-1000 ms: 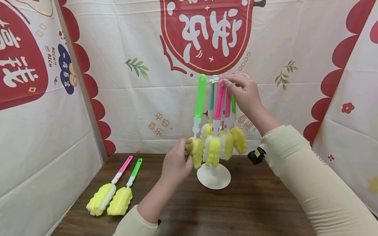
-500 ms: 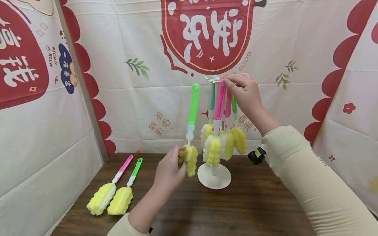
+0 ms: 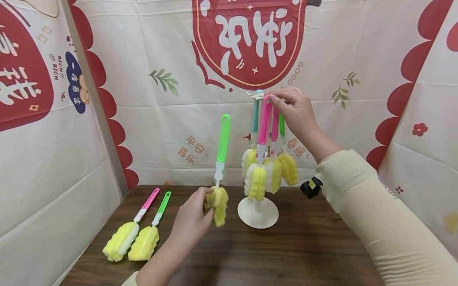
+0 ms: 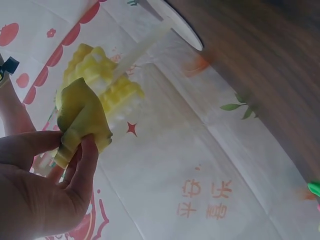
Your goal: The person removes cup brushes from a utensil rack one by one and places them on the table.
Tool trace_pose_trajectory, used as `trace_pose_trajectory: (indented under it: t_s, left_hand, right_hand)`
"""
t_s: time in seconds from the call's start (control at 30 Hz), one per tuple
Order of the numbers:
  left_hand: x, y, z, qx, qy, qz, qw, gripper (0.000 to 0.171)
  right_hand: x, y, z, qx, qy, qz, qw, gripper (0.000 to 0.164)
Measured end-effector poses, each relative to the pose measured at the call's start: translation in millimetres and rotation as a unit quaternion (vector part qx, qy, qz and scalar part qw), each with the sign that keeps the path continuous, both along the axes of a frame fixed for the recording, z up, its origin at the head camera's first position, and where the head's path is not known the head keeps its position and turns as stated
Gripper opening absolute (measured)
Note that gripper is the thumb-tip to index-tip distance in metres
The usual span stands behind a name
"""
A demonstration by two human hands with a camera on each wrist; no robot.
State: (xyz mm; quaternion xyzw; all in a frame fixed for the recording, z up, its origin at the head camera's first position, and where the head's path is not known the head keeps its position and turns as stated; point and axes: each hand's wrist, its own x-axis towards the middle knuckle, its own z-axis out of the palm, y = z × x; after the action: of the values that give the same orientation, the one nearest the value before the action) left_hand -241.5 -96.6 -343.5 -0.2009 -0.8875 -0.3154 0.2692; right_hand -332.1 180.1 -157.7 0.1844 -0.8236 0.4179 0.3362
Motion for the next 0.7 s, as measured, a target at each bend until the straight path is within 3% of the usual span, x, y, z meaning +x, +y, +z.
trace_pose_trajectory:
  t_s: [0.37, 0.7]
  left_hand:
    - [6.1, -23.6, -7.8, -0.023, -0.024, 0.011, 0.9994, 0.043]
    - [10.8, -44.1, -11.2, -0.04, -0.033, 0.026, 0.9983, 0.046]
  right_hand:
    - [5.4, 0.3, 11.7, 0.037, -0.025, -0.003, 0.999, 0.044]
    - [10.1, 1.6, 15.4, 0.027, -0.05, -0.001, 0.998, 0.042]
